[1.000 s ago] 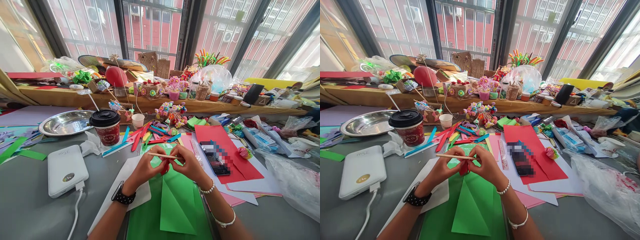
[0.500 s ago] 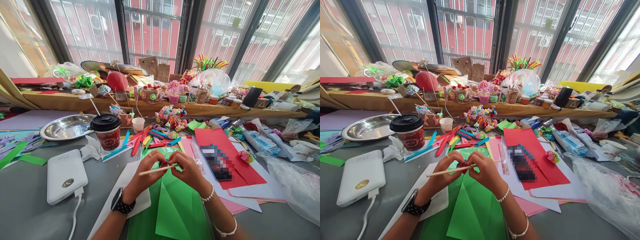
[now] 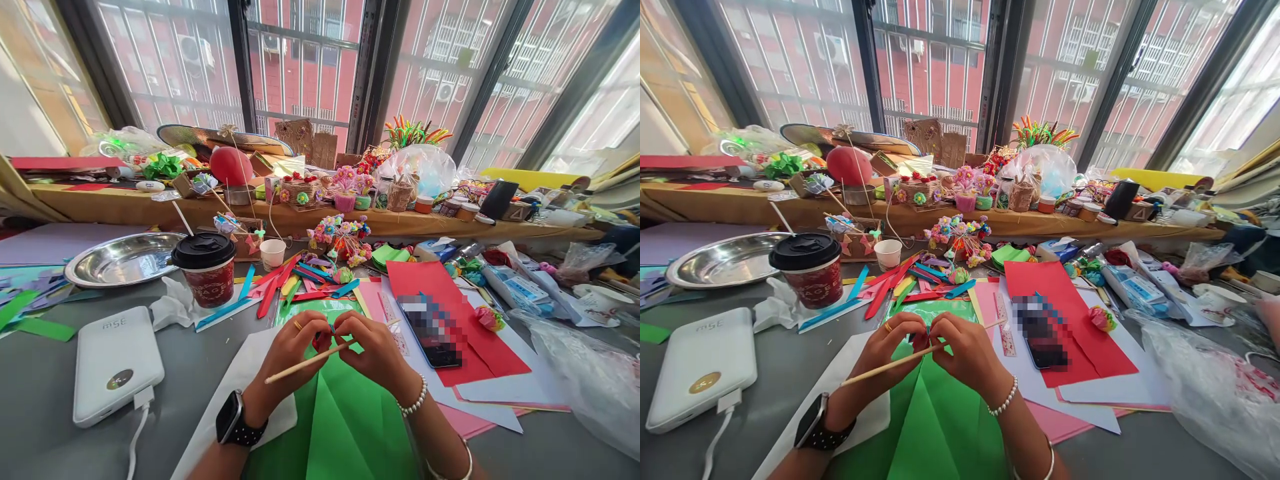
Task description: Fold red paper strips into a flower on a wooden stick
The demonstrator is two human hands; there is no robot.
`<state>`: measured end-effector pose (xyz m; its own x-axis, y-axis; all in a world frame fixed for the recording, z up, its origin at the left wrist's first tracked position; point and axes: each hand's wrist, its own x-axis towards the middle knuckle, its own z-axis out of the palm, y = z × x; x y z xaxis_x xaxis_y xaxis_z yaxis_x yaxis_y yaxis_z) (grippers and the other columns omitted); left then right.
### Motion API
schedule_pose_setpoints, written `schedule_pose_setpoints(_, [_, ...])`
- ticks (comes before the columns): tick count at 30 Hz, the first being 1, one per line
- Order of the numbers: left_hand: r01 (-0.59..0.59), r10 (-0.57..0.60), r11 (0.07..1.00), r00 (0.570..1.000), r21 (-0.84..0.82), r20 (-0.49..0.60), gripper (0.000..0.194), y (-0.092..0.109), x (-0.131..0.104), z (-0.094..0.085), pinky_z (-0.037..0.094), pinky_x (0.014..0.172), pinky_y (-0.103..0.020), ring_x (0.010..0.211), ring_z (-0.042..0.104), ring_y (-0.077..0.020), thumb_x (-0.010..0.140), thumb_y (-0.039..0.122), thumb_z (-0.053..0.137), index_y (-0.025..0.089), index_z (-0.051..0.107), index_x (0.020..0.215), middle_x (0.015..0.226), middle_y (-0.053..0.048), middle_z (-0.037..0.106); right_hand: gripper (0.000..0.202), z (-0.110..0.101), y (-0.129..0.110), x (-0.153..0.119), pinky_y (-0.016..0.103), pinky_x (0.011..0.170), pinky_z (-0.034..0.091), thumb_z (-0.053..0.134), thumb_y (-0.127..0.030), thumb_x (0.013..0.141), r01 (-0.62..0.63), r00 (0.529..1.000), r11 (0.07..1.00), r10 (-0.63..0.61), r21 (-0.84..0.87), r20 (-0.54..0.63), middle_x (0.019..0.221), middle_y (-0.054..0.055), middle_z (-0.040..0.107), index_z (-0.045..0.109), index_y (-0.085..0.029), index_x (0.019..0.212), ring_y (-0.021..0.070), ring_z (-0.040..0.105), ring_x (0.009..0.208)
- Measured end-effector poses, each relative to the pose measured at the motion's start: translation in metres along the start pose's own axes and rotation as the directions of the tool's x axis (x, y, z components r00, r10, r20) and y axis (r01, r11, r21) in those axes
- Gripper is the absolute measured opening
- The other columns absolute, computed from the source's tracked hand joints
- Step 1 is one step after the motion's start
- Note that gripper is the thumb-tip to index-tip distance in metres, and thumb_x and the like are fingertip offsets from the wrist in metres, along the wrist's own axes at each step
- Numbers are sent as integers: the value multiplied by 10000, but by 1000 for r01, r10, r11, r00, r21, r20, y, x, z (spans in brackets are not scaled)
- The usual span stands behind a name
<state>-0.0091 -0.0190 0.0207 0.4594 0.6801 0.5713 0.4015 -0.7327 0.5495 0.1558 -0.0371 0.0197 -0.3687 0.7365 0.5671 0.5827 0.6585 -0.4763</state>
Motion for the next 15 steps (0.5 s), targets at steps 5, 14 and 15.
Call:
schedule_pose_setpoints(5, [141,-126,967,989,-213,79,109,3,2,-5,419,650,-251,707,507,-136,687,186,561,194,491,770,763,-3,538,233,-8,-7,2,194,450,325,495,-77,640,-124,992,980,118,158,43,732,-7,512,467,-216,825,87,412,525])
schedule_pose_setpoints(14, [417,-309,762,906,-495,288,143,-5,7,-4,432,700,-263,768,520,-153,734,282,528,155,526,797,787,-25,532,66,-7,-4,4,186,377,165,508,-189,711,-366,930,856,332,365,156,516,-79,311,470,-182,765,49,244,416])
schedule_pose_setpoints(15, [436,-326,751,898,-495,296,159,-7,7,-3,434,694,-265,766,524,-156,730,289,534,154,525,813,788,-28,543,69,-5,-3,4,185,382,174,510,-190,711,-382,924,843,346,380,162,523,-75,330,469,-181,766,50,256,425])
